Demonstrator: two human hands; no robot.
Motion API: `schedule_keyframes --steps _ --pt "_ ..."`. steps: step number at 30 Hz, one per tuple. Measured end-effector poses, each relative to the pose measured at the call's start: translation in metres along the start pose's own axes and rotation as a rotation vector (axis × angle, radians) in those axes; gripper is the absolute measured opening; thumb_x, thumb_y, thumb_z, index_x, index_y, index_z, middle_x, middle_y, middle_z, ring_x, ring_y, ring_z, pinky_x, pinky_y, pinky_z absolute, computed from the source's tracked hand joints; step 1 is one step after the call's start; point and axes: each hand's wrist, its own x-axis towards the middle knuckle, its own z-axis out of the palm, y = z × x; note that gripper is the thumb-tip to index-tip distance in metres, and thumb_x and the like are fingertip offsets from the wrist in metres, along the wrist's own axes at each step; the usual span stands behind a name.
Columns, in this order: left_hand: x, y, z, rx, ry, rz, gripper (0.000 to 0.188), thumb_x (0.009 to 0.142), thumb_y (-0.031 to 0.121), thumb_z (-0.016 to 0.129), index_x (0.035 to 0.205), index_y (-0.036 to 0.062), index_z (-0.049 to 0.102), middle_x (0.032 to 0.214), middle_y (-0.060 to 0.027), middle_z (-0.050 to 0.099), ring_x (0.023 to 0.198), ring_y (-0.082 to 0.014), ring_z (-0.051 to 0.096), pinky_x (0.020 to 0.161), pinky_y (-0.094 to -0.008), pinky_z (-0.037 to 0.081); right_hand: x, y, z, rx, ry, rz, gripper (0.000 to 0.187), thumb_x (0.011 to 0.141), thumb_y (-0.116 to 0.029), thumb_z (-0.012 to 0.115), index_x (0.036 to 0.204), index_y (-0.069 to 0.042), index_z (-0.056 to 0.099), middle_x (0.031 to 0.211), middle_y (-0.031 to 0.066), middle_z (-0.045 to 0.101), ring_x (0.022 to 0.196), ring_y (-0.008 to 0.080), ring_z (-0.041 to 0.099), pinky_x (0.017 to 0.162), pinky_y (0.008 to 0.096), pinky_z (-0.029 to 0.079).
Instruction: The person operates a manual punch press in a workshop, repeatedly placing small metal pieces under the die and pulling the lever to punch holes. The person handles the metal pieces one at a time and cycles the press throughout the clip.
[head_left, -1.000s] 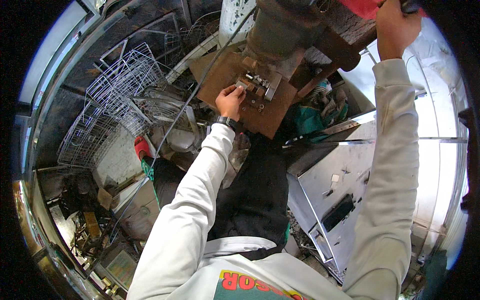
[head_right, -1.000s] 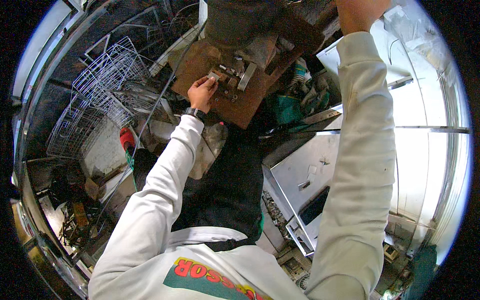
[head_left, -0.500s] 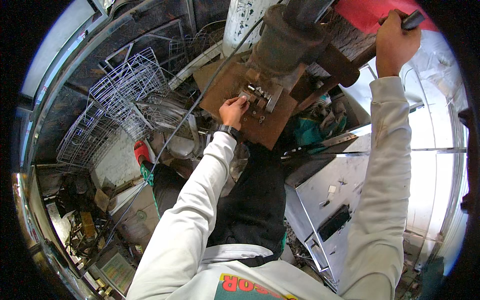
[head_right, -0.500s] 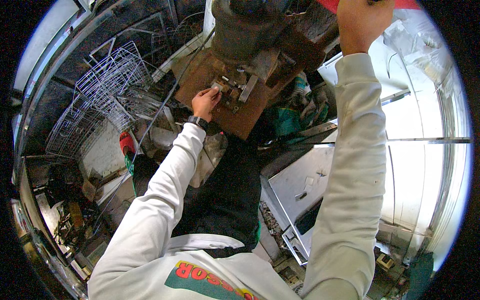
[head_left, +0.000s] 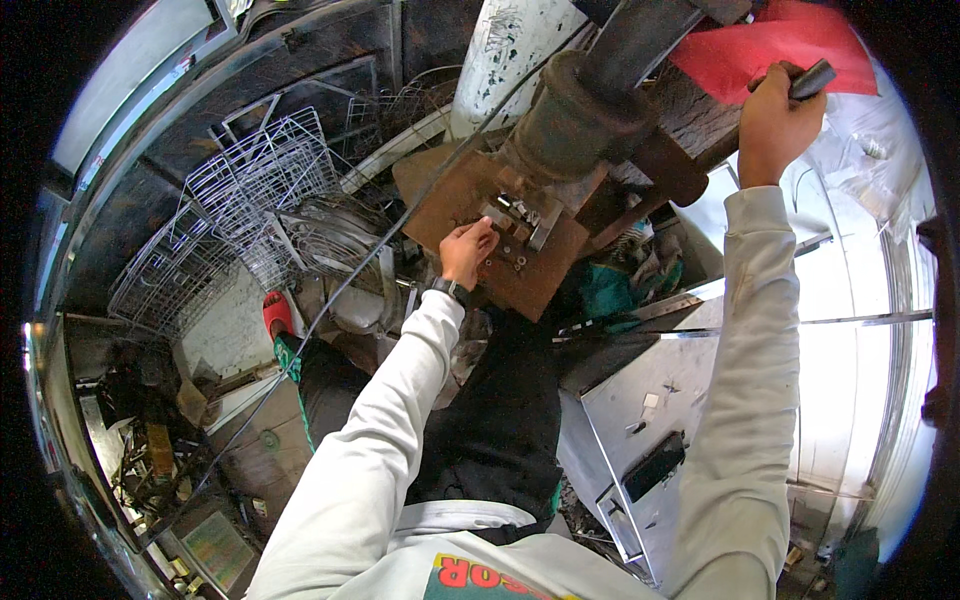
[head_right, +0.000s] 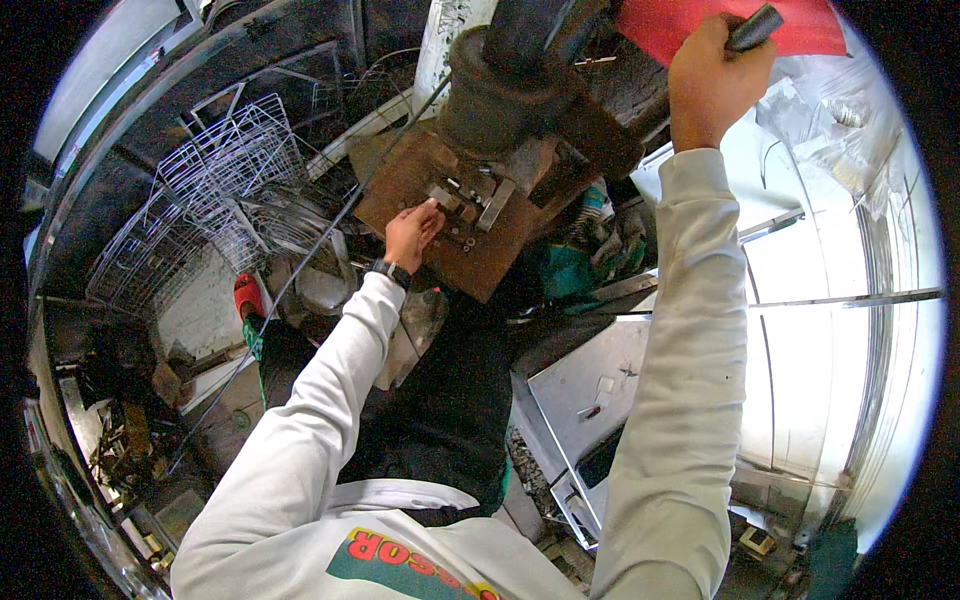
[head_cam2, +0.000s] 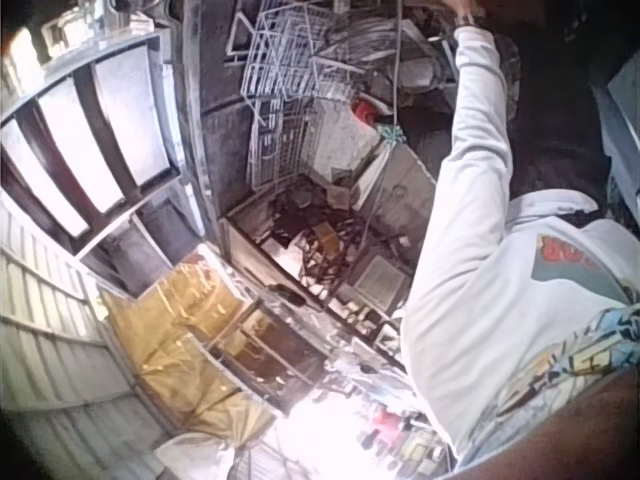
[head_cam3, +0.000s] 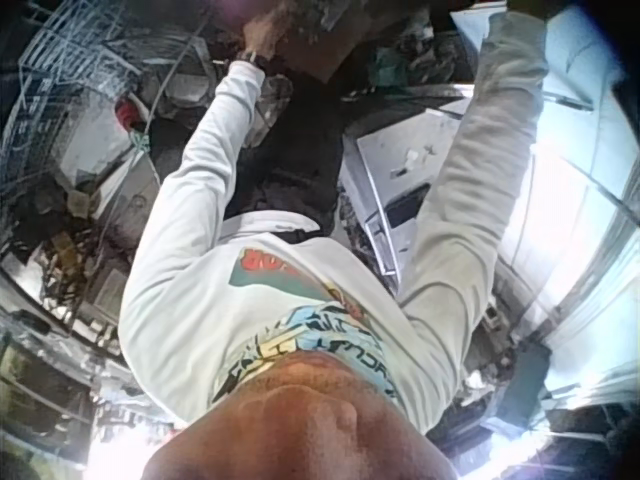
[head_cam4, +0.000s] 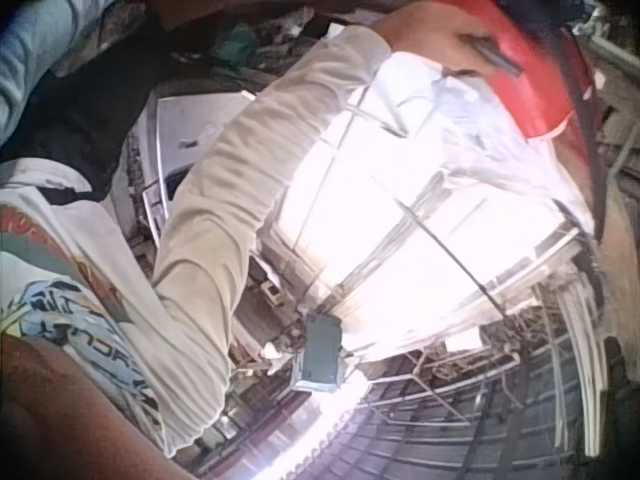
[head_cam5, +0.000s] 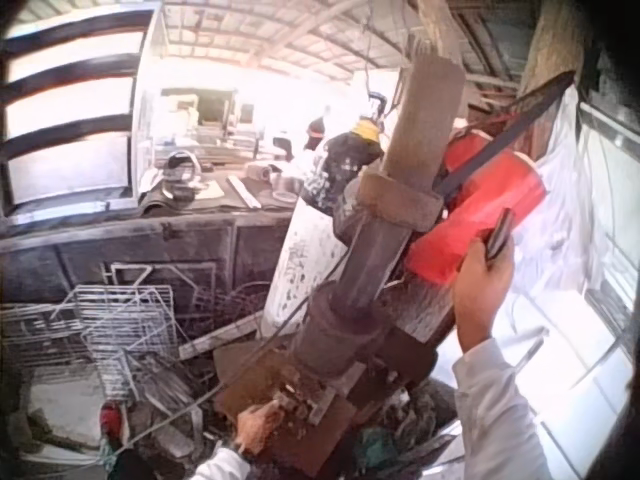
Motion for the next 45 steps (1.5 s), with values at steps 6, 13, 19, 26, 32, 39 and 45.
schedule_keyframes --steps 6,13,19,26,32,39,45 --pt "-0.061 -0.005 -0.065 0.026 -0.136 -0.055 0.029 0.097 0.032 0.064 0.095 0.0025 0.061 0.09 -0.0082 0.066 0.074 -0.017 0.063 0.068 -0.0293 0.053 -0.004 -0.009 0.006 0.311 -0.02 0.135 0.022 0.089 -0.014 0.063 0.099 0.003 0.054 0.077 0.0106 0.06 0.067 0.0175 0.058 0.063 0.0325 0.049" --pt "-0.152 0.03 -0.18 0.217 0.053 -0.246 0.056 0.097 0.051 0.059 0.112 -0.003 0.063 0.099 -0.0115 0.069 0.085 -0.0213 0.069 0.078 -0.0323 0.058 0.017 -0.023 -0.064 0.559 -0.688 0.375 0.038 0.102 -0.033 0.05 0.114 0.003 0.056 0.1 0.0169 0.066 0.09 0.0242 0.063 0.084 0.0335 0.048" --pt "-0.177 0.051 -0.258 -0.04 0.231 -0.099 0.046 0.101 0.047 0.053 0.103 0.0023 0.066 0.09 -0.0083 0.069 0.082 -0.0192 0.069 0.073 -0.0312 0.058 0.057 -0.166 -0.181 0.181 -1.81 0.103 0.068 0.078 -0.045 0.078 0.12 0.005 0.06 0.12 0.0232 0.065 0.115 0.0349 0.06 0.101 0.0418 0.043" --pt "-0.179 0.054 -0.251 -0.046 0.237 -0.068 0.038 0.099 0.04 0.057 0.106 0.0036 0.066 0.095 -0.0068 0.07 0.085 -0.018 0.07 0.076 -0.0305 0.058 0.093 -0.16 -0.22 0.336 -1.147 -0.147 0.037 0.096 -0.036 0.059 0.099 0.001 0.057 0.093 0.0136 0.057 0.088 0.0216 0.051 0.085 0.0357 0.041" --pt "-0.18 0.052 -0.246 0.029 0.207 -0.094 0.036 0.099 0.037 0.058 0.106 0.0028 0.066 0.096 -0.0081 0.071 0.086 -0.019 0.07 0.076 -0.0312 0.058 0.065 -0.134 -0.169 0.322 -0.865 -0.042 0.034 0.099 -0.023 0.054 0.12 0.004 0.058 0.122 0.0182 0.06 0.114 0.0269 0.057 0.104 0.0399 0.039" --pt "-0.178 0.052 -0.252 0.045 0.242 -0.095 0.035 0.099 0.036 0.057 0.105 0.003 0.067 0.096 -0.0084 0.071 0.087 -0.0192 0.07 0.077 -0.0316 0.058 0.019 -0.122 -0.073 0.464 -0.422 0.465 0.037 0.102 -0.035 0.055 0.107 0.001 0.063 0.095 0.0154 0.068 0.083 0.0248 0.067 0.078 0.0357 0.053" --pt "-0.171 0.05 -0.24 0.102 0.2 -0.076 0.034 0.099 0.036 0.057 0.105 0.0031 0.066 0.095 -0.0082 0.07 0.086 -0.019 0.068 0.076 -0.0324 0.056 0.043 -0.105 -0.05 0.62 -0.325 0.535 0.037 0.101 -0.032 0.052 0.073 -0.008 0.048 0.061 0.0052 0.046 0.049 0.0171 0.041 0.048 0.0315 0.033"
